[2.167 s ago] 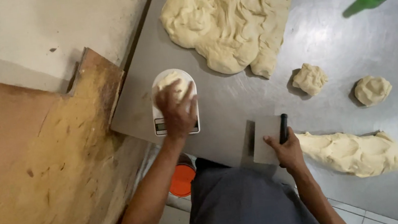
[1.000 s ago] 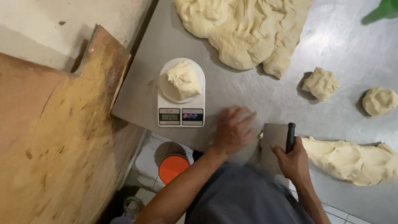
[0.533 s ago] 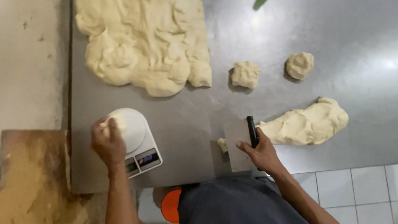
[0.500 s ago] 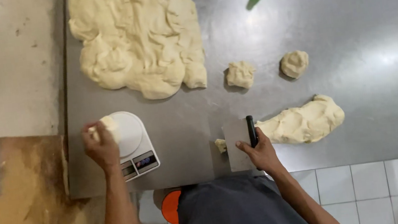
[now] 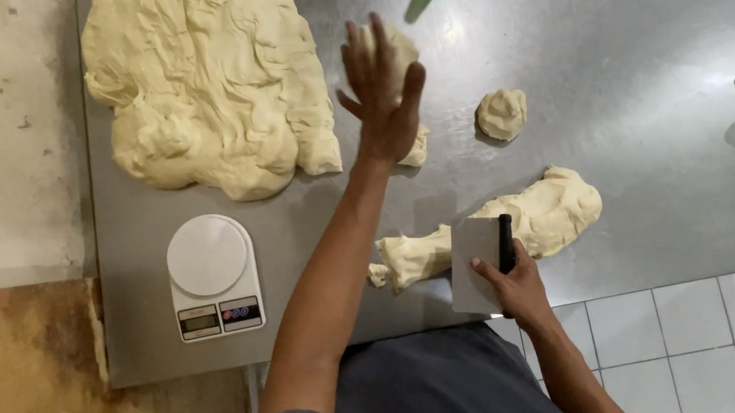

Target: Cutting large pieces of dough into smaller portions and weighing them on a digital scale.

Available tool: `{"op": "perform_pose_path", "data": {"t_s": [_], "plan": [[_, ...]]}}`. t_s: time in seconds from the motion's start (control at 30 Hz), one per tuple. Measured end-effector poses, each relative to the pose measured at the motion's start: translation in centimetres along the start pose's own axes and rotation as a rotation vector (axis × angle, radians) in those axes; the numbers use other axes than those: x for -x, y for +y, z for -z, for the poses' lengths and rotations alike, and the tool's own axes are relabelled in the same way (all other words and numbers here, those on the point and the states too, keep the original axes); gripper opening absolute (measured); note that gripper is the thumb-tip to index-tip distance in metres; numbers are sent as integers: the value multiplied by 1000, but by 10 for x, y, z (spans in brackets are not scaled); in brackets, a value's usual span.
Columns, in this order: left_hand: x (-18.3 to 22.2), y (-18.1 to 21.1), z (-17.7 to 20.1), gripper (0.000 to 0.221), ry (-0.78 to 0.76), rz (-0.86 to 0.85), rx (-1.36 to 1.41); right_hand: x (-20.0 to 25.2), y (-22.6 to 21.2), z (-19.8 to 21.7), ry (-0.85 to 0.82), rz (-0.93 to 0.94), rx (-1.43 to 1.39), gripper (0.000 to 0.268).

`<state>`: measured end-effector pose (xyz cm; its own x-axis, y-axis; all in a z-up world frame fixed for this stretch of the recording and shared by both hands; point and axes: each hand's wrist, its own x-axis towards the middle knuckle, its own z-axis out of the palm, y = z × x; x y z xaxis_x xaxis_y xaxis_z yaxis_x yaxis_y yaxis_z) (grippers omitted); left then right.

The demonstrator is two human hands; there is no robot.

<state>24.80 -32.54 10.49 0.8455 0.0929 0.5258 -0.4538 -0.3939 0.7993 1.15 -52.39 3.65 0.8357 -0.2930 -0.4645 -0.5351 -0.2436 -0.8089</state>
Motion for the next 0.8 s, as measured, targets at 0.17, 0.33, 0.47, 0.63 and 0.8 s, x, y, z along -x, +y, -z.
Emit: {"op": "perform_pose_path", "data": {"t_s": [0.17, 0.33, 0.47, 0.63, 0.8], "plan": [[111, -42, 11, 51, -600, 150, -314, 0, -1, 18, 49, -25, 21, 53], [227, -21, 88, 56, -564, 320, -234, -2, 7, 21, 53, -87, -35, 55], [268, -43, 86, 23, -589, 469, -197, -11, -3, 13, -41, -3, 46, 50], [238, -14, 58, 25, -503, 169, -247, -24, -10, 6, -58, 207, 252, 44], [218, 19, 36, 74, -575, -36, -467, -37, -7, -14, -37, 207, 605, 52]]}}
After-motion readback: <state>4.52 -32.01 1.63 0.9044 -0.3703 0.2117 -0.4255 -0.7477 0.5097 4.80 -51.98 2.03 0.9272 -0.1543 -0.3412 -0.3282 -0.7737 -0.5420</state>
